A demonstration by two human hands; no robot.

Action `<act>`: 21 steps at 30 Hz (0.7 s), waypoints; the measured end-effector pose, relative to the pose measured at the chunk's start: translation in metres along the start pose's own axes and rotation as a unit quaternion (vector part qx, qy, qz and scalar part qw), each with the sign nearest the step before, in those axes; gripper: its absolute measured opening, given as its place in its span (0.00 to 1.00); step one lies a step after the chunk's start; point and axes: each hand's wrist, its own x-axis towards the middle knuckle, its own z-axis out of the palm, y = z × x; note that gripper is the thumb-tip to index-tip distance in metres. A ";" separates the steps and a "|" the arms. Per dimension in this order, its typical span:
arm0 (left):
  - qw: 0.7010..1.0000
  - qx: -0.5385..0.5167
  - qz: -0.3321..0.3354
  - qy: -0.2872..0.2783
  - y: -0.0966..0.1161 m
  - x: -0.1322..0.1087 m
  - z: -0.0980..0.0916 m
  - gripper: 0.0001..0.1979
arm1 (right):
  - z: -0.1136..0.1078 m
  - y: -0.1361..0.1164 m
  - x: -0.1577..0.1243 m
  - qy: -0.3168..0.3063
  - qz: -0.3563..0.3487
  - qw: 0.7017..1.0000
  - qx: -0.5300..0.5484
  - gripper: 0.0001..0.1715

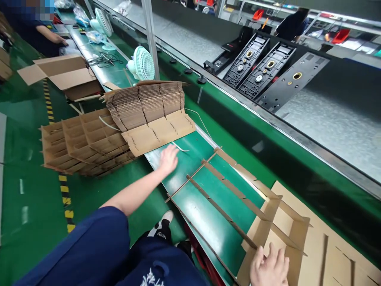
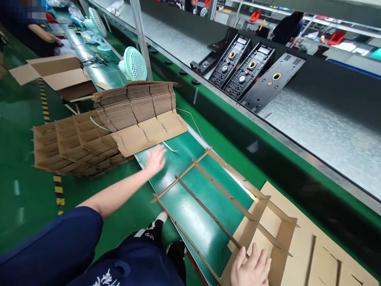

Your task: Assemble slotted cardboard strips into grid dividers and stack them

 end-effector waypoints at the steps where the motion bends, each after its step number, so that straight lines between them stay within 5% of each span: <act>1: 0.998 0.035 -0.059 0.004 -0.029 0.011 -0.003 0.24 | -0.005 -0.006 -0.006 0.010 0.007 1.000 0.000 0.35; 4: 0.991 0.073 -0.109 -0.020 -0.092 0.018 -0.005 0.26 | -0.014 -0.026 -0.018 0.041 0.014 0.999 -0.015 0.33; 8: 0.991 0.095 -0.082 -0.036 -0.119 0.005 0.002 0.26 | -0.013 -0.058 -0.021 0.066 -0.039 0.997 -0.016 0.31; 12: 0.992 0.079 -0.096 -0.014 -0.120 0.015 0.006 0.20 | -0.005 -0.093 -0.019 0.064 -0.099 0.992 0.033 0.27; 17: 0.990 -0.082 -0.109 -0.027 -0.111 0.035 -0.010 0.07 | 0.000 -0.132 -0.027 -0.017 -0.130 0.981 0.144 0.25; 21: 0.955 -0.281 -0.090 -0.004 -0.047 0.014 -0.030 0.13 | -0.007 -0.175 -0.035 -0.171 -0.079 0.939 0.289 0.29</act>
